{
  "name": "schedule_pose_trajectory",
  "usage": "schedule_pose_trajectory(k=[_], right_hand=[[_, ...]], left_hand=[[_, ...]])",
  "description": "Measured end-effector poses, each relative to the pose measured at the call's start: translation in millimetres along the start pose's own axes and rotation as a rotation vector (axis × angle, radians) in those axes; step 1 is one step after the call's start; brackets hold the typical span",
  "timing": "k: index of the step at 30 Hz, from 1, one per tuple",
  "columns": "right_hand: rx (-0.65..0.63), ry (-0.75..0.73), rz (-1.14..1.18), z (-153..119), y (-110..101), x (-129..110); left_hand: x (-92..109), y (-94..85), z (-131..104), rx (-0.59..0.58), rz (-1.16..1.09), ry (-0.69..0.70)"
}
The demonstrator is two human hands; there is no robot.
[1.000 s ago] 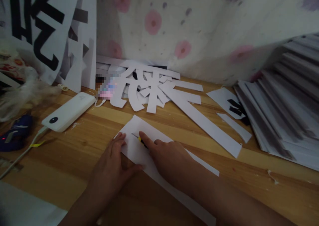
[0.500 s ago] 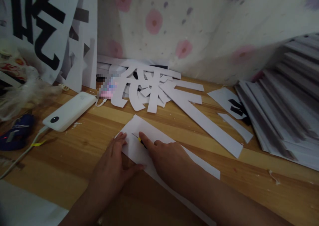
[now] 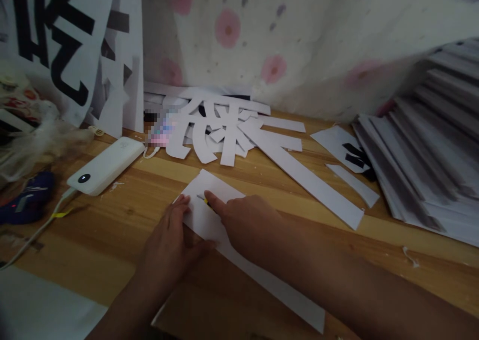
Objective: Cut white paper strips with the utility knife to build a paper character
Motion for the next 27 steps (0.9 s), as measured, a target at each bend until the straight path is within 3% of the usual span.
schedule_pose_trajectory(k=[27], right_hand=[[-0.018,-0.030,-0.045,-14,-2,8]], left_hand=[[2,-1.7,2,-0.008,-0.048,-0.065]])
Point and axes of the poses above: each hand's wrist, its own z-axis towards the middle knuckle, its own y-axis out of the palm, x = y × z, the point moved 2 cm from there along z, towards the middle knuckle, and after that the axes turned 14 degrees about -z, right-handed, at the moved point
